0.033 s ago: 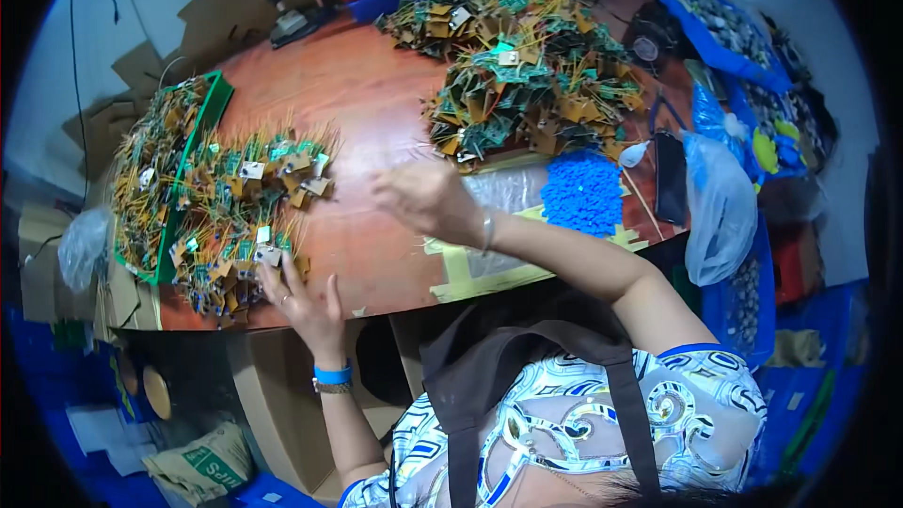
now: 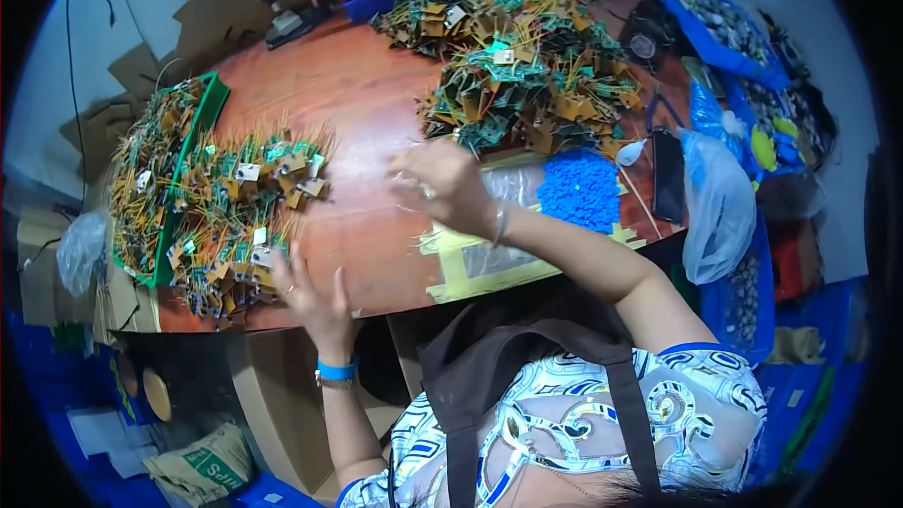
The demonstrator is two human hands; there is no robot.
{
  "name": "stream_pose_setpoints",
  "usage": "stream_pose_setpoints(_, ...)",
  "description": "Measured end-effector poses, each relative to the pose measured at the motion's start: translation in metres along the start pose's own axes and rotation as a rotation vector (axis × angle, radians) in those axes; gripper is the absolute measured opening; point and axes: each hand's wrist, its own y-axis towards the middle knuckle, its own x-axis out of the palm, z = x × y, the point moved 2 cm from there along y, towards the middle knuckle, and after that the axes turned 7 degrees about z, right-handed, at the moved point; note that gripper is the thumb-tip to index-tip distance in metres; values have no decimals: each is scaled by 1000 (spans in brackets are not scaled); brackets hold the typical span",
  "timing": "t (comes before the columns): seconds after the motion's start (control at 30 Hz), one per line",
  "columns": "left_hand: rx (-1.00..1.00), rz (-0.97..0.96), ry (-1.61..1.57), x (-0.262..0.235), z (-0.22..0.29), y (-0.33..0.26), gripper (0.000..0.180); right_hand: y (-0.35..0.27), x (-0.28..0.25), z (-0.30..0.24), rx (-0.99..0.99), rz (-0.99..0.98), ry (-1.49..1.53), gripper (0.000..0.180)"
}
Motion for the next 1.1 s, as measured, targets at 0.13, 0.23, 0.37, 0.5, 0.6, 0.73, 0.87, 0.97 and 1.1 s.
stream_pose_setpoints(0.13,-109,-272,-546,81,49,30,64,31,-90,24,-62,277,-330,13)
stream_pose_setpoints(0.23,-140,-321,-656,159,74,70,60,34,-119,79,189,354,-375,18)
stream_pose_setpoints(0.37,-119,-151,-736,244,87,140,46,50,-115,110,29,182,-464,29)
stream_pose_setpoints(0.5,-191,-518,-958,262,116,162,35,31,-106,135,207,-89,-453,33)
stream_pose_setpoints(0.6,-227,-530,-1016,250,120,148,33,19,-112,121,139,-82,-433,30)
stream_pose_setpoints(0.73,-148,-447,-663,216,129,119,29,1,-116,98,61,-113,-442,30)
stream_pose_setpoints(0.87,-58,-329,-578,193,129,120,31,-2,-109,106,91,-137,-424,31)
stream_pose_setpoints(0.97,292,137,-321,164,127,116,33,1,-114,110,128,-178,-382,33)
stream_pose_setpoints(1.1,-140,161,-790,140,108,104,40,2,-123,108,82,-138,-399,36)
